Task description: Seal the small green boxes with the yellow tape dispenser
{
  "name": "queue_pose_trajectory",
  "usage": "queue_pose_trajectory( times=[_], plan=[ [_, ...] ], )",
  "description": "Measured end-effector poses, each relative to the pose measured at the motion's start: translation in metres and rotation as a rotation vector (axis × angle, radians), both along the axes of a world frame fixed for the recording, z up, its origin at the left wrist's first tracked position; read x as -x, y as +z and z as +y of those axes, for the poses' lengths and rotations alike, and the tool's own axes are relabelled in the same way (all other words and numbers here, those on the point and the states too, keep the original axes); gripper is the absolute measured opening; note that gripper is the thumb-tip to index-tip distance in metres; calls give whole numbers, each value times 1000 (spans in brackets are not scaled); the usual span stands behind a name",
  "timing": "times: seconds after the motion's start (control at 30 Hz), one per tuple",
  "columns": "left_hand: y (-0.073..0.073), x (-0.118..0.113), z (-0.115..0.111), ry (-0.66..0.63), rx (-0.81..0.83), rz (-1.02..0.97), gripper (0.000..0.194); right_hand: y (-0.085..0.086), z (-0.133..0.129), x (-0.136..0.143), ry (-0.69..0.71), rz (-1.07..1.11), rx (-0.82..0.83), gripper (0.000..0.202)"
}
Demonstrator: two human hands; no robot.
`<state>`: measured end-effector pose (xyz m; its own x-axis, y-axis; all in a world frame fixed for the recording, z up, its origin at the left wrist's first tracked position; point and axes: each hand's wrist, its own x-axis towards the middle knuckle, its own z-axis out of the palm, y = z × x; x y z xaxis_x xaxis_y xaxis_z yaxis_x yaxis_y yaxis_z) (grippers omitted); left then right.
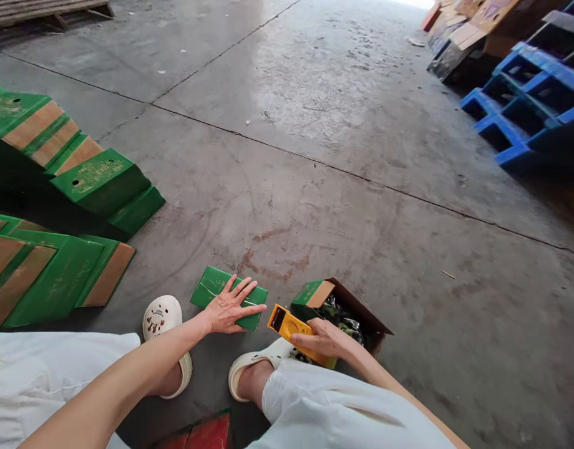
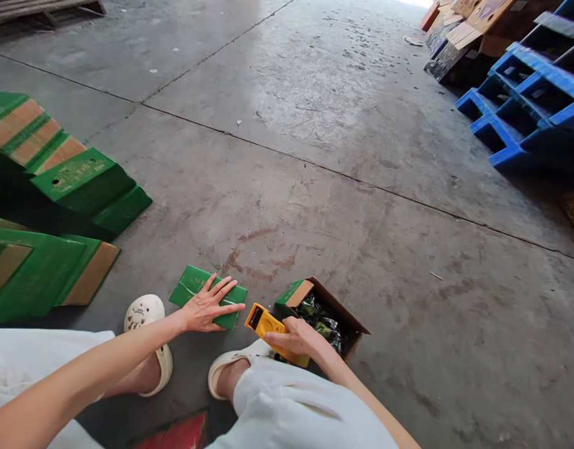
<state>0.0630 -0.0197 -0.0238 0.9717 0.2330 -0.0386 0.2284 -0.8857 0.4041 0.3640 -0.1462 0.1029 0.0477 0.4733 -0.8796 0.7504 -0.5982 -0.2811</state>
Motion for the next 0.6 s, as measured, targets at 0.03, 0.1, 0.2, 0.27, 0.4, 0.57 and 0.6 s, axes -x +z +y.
queue_pose_trajectory(
  times=[0.03,0.1,0.2,0.27,0.4,0.57,0.6],
  plan=[
    [0,1,0,-11,1,0,103,5,-1,-3,-5,-2,-2,47],
    [-1,1,1,-12,3,1,101,18,-2,-8,-1,14,-5,49],
    [-3,1,1,-6,6,-2,102,44,-5,-16,24,93,2,53],
    [-4,2,1,-7,6,-8,104,61,-9,-22,34,112,21,55],
    [-4,2,0,-8,6,-16,102,71,-21,-31,-15,51,66,51],
    [-5,2,-3,0,5,-13,102,30,-24,-19,-2,-52,7,47],
    [-5,1,-3,-2,4,-11,102,19,-21,-13,13,-75,-5,46]
  ],
)
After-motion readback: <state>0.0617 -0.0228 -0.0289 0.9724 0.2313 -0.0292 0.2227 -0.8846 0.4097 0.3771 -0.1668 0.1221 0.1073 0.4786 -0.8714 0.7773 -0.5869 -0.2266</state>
